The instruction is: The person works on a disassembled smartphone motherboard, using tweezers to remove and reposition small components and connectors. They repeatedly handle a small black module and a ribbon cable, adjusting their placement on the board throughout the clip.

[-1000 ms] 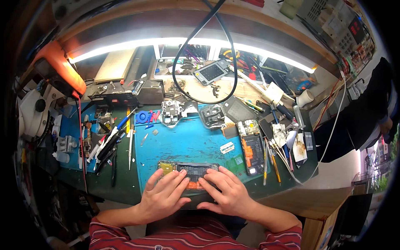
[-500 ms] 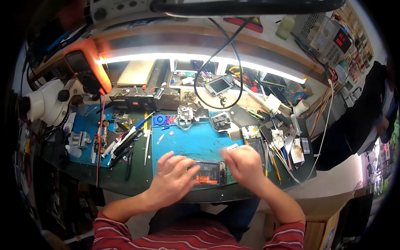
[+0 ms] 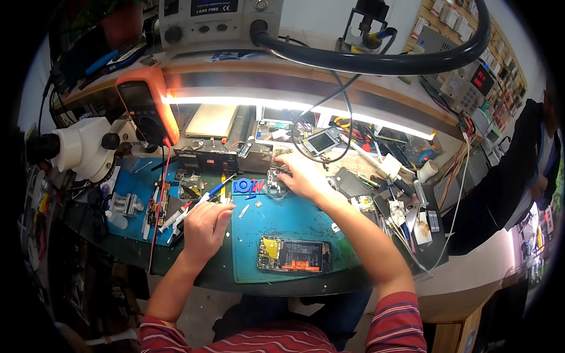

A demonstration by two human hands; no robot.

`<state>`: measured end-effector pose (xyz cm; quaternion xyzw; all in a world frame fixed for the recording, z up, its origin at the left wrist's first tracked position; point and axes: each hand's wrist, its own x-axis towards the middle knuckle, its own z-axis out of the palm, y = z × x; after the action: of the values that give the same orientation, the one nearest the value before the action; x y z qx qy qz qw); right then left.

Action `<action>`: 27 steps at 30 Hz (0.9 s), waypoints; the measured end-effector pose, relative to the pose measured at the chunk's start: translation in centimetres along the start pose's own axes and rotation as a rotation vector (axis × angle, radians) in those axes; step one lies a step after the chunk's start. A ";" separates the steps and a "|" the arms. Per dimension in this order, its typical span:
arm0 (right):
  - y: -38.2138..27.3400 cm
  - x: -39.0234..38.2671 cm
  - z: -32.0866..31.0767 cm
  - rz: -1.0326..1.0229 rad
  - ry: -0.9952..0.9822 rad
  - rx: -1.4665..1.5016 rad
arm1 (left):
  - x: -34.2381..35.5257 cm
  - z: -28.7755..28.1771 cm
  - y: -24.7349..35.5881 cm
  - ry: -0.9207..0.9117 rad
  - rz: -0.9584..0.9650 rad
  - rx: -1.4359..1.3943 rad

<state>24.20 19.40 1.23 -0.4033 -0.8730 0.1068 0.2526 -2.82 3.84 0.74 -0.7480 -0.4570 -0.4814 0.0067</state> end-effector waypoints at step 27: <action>-9.9 -11.4 -3.5 -0.641 -0.101 -0.057 | -3.2 -2.0 5.1 -0.365 -0.324 -0.257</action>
<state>25.85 4.27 3.96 -0.1089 -0.9696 0.0173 0.2184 -1.15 -2.16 1.69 -0.7340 -0.4995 -0.3876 -0.2479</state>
